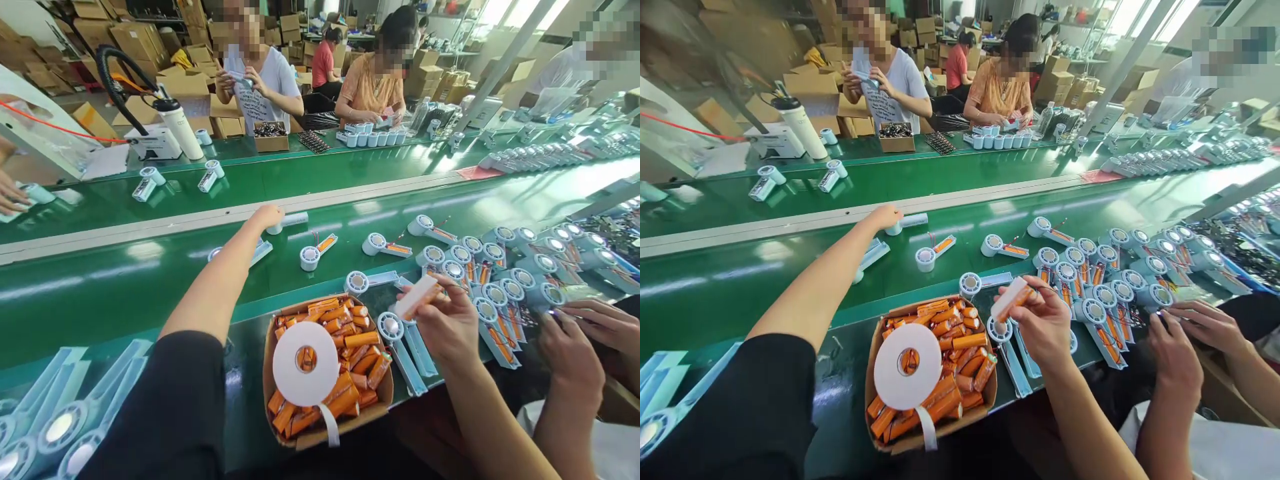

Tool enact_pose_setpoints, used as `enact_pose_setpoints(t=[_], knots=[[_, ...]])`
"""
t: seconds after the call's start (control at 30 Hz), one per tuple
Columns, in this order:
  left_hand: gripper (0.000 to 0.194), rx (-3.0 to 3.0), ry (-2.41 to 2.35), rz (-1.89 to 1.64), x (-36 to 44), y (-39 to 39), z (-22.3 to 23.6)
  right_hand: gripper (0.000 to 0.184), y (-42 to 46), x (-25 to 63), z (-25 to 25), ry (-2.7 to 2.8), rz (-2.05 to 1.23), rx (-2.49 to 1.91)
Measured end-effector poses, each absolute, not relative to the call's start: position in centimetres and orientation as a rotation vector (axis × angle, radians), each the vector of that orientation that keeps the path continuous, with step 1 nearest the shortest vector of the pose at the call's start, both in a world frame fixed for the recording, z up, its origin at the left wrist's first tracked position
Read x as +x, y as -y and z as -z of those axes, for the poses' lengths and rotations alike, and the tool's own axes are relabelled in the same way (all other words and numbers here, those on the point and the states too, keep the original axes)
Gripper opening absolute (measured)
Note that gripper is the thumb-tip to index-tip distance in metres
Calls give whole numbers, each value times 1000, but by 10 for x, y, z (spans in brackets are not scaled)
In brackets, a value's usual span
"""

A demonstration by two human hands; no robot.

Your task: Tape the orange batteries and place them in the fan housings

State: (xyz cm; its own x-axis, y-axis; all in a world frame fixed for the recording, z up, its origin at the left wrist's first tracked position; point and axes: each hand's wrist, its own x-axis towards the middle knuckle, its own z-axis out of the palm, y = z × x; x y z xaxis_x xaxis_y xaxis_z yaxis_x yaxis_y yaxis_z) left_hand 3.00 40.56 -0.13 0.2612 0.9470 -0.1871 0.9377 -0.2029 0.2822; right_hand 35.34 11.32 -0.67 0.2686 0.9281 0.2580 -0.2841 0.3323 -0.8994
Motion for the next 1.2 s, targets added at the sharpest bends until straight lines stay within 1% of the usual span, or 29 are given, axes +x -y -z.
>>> enact_pose_setpoints(t=[0.07,0.13,0.23,0.27,0.4,0.53,0.63,0.77,0.87,0.93,1.1,1.2], knots=[[35,2224,-1653,94,21,-412,9,47,-107,367,11,949,-968,-902],[34,2289,-1543,205,15,-414,15,46,-104,373,16,965,-974,-942],[29,2408,-1417,280,13,-414,19,45,-119,371,15,1024,-963,-947],[28,2456,-1404,270,15,-414,20,45,-131,368,12,1055,-948,-937],[34,2644,-1348,191,32,-416,26,43,-208,352,-3,1206,-864,-955],[28,2734,-1216,256,46,-413,38,43,-295,330,-5,1450,-885,-1040],[22,2741,-1183,277,53,-414,42,36,-339,310,7,1689,-873,-1152],[15,2692,-1144,272,59,-424,36,26,-370,289,27,2071,-672,-1283],[23,2640,-1186,245,62,-428,31,23,-380,285,37,2262,-462,-1351],[26,2613,-1231,226,65,-428,30,21,-381,286,41,2330,-394,-1361],[26,2559,-1336,189,79,-425,30,22,-381,285,38,2357,-334,-1386],[27,2541,-1397,123,83,-426,28,24,-388,287,29,2020,-403,-1387]])
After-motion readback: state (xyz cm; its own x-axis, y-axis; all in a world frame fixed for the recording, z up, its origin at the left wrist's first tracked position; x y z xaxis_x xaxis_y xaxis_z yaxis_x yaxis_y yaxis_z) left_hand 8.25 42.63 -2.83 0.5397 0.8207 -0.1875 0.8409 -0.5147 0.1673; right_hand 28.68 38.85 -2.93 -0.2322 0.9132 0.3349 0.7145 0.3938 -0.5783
